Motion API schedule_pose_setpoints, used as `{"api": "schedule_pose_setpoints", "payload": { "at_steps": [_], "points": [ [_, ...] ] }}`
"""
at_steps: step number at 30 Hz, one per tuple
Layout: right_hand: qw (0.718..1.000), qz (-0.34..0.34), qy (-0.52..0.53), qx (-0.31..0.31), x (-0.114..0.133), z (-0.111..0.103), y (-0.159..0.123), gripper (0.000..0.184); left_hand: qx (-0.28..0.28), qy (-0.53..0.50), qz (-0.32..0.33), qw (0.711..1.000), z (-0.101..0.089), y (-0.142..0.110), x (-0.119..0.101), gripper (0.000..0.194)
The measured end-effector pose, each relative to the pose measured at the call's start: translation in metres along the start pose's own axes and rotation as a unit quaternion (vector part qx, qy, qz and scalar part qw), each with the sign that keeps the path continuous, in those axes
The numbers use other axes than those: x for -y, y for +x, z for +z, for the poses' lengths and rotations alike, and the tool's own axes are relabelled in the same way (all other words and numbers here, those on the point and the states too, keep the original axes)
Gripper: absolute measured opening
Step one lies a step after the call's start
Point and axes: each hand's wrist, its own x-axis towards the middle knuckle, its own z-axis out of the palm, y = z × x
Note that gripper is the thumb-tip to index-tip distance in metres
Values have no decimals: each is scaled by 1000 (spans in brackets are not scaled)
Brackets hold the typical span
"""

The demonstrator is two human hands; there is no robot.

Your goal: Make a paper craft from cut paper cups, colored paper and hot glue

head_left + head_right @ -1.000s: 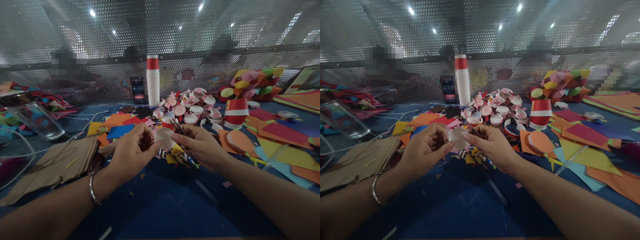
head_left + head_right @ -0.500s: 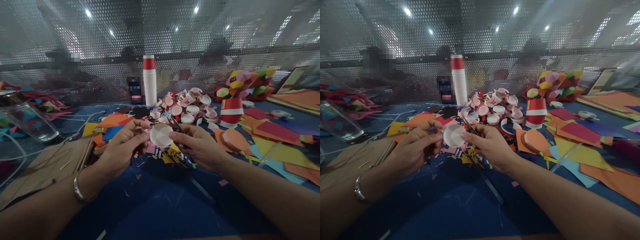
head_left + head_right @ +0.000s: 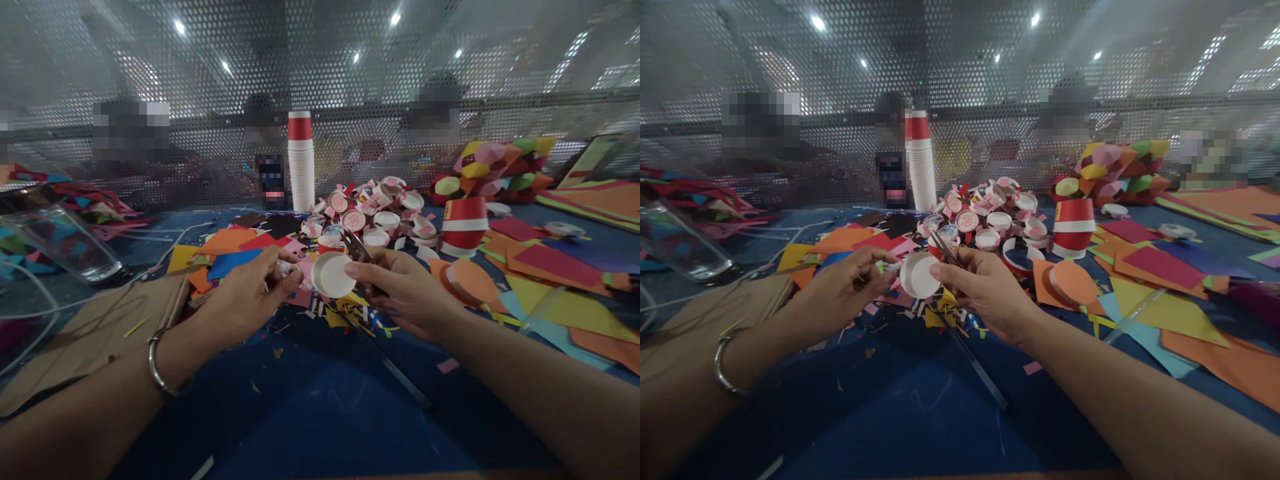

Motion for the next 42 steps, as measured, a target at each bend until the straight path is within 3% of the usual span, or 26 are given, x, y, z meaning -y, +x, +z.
{"api": "schedule_pose_setpoints", "payload": {
  "at_steps": [3,5,9,15,18,20,22,27,34,42],
  "points": [
    [999,8,-31,10,0,1,-2,38,-7,-100,-12,995,2,2,-3,35],
    [998,15,-60,20,-1,2,-3,39,39,-185,-28,982,6,1,-4,31],
    [993,10,-102,51,-2,4,-4,35,138,-305,-48,941,14,-1,-2,29],
    [994,-30,-90,58,-1,4,-4,30,194,-466,-91,858,12,-2,-3,21],
    [993,-32,-88,74,-1,5,-4,28,224,-484,-107,839,9,-4,-5,19],
    [992,-34,-89,85,0,6,-5,28,253,-463,-99,844,7,-6,-5,20],
    [991,-44,-94,88,2,7,-6,31,262,-420,-71,866,5,-7,-4,21],
    [982,-109,-152,43,5,4,-11,36,202,-333,2,921,3,-4,1,21],
    [966,-113,-226,49,6,3,-15,37,119,-291,85,946,6,4,17,32],
    [970,-60,-217,93,7,9,-16,47,46,-201,189,960,8,2,19,21]
  ]
}}
